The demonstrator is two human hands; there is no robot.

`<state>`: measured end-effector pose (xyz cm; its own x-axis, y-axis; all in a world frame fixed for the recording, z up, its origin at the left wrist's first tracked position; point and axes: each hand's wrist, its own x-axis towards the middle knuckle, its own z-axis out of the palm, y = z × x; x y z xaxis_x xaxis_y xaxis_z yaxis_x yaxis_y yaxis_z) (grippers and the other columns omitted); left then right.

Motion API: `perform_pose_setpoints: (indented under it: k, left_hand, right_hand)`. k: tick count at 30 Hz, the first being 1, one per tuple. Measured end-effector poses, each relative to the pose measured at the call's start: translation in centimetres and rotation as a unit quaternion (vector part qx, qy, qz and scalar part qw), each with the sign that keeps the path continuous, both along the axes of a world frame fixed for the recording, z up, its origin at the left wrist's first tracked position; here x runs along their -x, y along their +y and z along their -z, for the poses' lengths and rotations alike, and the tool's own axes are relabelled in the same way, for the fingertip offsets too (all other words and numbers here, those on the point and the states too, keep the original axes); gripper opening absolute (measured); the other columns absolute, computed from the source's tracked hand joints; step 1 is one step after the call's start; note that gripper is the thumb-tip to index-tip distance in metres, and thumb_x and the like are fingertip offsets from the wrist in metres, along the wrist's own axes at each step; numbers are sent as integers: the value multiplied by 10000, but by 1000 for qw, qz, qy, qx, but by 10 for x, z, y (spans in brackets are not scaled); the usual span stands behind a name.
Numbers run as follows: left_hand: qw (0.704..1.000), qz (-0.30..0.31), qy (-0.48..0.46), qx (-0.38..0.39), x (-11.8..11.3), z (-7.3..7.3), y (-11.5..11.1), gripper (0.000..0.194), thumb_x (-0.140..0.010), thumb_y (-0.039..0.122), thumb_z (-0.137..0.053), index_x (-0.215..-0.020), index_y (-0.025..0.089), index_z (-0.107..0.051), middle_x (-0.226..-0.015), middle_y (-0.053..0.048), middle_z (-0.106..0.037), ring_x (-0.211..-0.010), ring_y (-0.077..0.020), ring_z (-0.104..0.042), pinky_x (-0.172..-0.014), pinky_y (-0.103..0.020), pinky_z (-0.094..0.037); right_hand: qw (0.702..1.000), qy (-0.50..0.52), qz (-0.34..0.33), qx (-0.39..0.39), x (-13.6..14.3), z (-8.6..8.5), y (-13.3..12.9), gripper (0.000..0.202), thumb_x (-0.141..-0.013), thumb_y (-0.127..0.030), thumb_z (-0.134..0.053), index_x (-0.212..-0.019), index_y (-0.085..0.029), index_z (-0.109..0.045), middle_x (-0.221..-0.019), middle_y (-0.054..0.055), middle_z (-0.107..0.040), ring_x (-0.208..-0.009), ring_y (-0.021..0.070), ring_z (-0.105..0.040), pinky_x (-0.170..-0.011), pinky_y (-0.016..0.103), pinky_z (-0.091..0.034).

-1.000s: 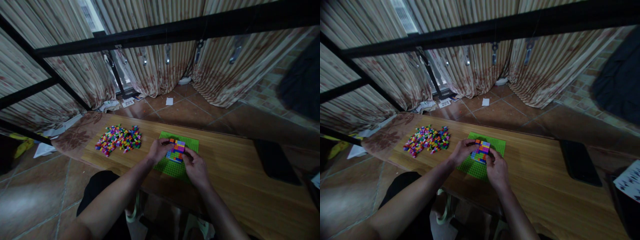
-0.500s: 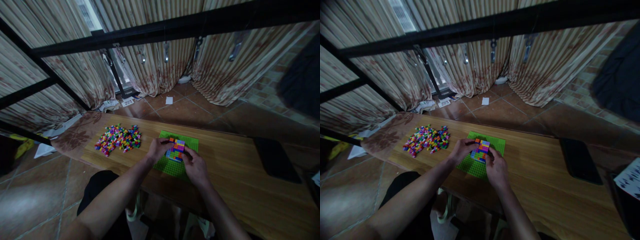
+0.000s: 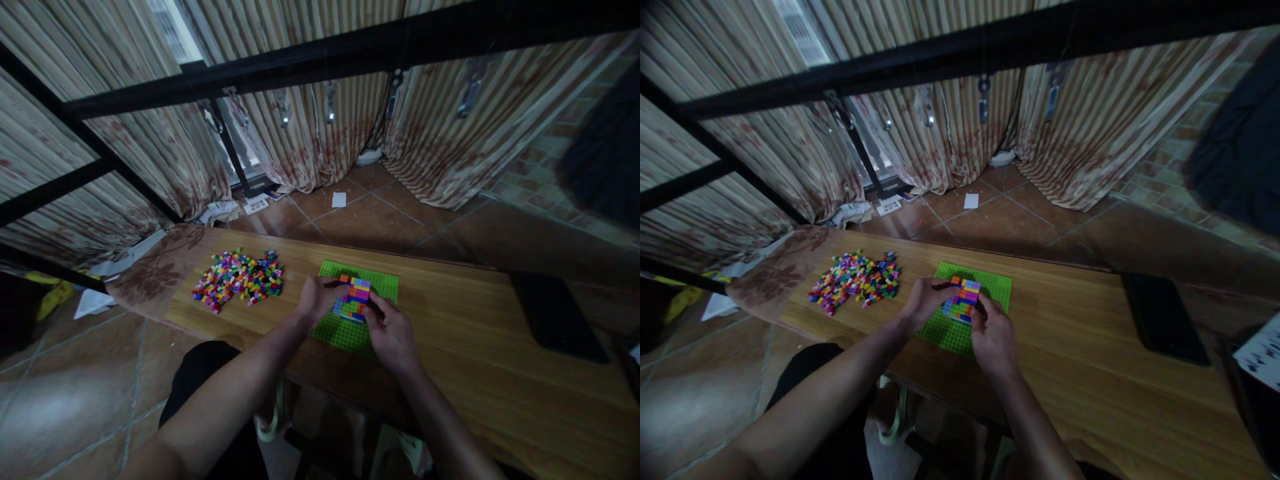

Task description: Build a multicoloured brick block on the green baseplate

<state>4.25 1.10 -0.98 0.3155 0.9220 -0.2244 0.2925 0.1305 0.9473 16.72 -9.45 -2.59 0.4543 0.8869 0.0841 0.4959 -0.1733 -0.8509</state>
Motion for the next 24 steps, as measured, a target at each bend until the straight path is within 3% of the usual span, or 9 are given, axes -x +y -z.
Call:
perform_pose_setpoints:
  k: [9,14,20,24]
  left_hand:
    - [1000,-16,-16,19,-1,3,-3,299,-661,353,-756,-837,113,-733,-738,-50,-697,-626,-144,-580,-576,-251,-442]
    - [997,7,-74,35,4,1,-3,322,-726,424,-702,-824,117,-719,-733,-39,-683,-605,-122,-558,-585,-241,-426]
    - [997,-5,-78,-3,36,-10,10,300,-769,416,-642,-779,121,-697,-657,-8,-621,-613,-112,-538,-565,-219,-399]
    - [991,-15,-133,-7,63,-15,27,265,-751,391,-654,-728,129,-685,-661,-5,-628,-623,-107,-540,-609,-217,-428]
  right_hand:
    - [1000,13,2,1,-2,3,0,440,-859,-380,-446,-1184,-154,-639,-1087,124,-688,-902,234,-657,-842,403,-508]
    - [993,118,-3,-12,-12,12,3,419,-853,-423,-485,-1146,-172,-648,-1060,111,-709,-905,231,-675,-830,413,-529]
    - [981,151,100,-62,-32,7,2,464,-801,-518,-563,-1085,-165,-665,-1037,135,-711,-787,218,-682,-707,382,-549]
    - [977,104,164,-89,-39,-2,-8,439,-791,-498,-588,-1056,-160,-679,-1029,132,-709,-827,226,-674,-789,412,-528]
